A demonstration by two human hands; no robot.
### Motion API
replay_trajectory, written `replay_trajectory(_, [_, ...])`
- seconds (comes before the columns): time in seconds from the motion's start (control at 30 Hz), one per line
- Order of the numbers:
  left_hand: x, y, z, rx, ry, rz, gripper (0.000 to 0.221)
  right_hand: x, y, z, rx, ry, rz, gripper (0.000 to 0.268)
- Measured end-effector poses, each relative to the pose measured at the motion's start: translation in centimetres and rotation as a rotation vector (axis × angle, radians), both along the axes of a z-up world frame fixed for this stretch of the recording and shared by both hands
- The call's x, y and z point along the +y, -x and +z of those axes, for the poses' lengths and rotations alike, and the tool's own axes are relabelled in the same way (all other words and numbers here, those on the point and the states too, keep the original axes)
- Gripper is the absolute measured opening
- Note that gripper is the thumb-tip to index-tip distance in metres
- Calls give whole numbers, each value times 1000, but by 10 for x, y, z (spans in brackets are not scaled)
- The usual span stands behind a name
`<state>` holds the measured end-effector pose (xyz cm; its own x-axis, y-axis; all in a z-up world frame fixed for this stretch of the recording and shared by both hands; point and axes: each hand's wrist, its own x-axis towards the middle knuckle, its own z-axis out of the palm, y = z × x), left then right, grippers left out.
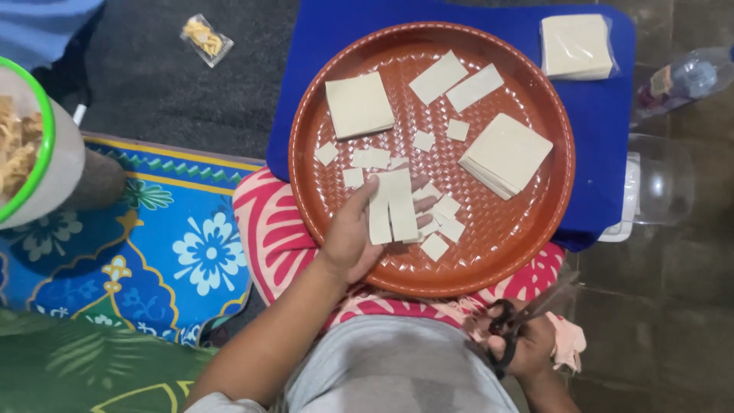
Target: Cutting square dough wrappers into smaller rectangular strips using scissors and arranging them on a large tray.
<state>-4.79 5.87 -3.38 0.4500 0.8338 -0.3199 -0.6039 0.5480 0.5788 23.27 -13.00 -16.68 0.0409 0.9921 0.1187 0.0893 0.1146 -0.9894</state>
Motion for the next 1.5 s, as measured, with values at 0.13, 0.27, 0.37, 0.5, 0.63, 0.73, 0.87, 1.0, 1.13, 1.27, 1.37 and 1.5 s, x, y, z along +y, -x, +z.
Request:
replay_trajectory(0.13, [7, 6, 3, 20, 18, -83, 74, -2, 1, -21, -117, 11, -162, 49])
replay_trajectory(0.27, [14, 6, 17, 160, 35, -159, 81, -3, 4, -44, -309, -7, -247, 37])
replay_trajectory(0.37, [24, 11, 8, 257, -30, -253, 80, -1, 5, -42, -304, -2, -221, 36])
replay_trajectory(0.5, [44, 18, 10, 455, -34, -315, 43, 2, 3, -51, -275, 31, -239, 37])
replay_trajectory(0.63, [69, 16, 18, 786, -184, -378, 30, 10, 3, -54, -277, 24, -236, 22])
replay_trajectory(0.73, [71, 14, 18, 891, -224, -340, 25, 10, 4, -51, -269, 19, -231, 25])
replay_trajectory(0.87, [68, 10, 19, 1044, -379, -348, 18, 15, 5, -48, -342, -20, -238, 40])
replay_trajectory(1.0, [62, 15, 29, 1052, -398, -309, 17, 16, 4, -49, -335, -42, -233, 29])
replay_trajectory(1.13, [54, 16, 34, 1032, -238, -229, 25, 20, 8, -46, -396, -67, -261, 29])
replay_trajectory(1.27, [39, 7, 4, 808, -306, -262, 27, 24, 11, -38, -441, -116, -273, 20])
replay_trajectory(1.37, [34, -18, -9, 963, -682, -303, 25, 25, 14, -32, -461, -107, -280, 19])
replay_trajectory(1.5, [28, -56, 0, 954, -683, -387, 22, 29, 11, -36, -467, -96, -294, 18])
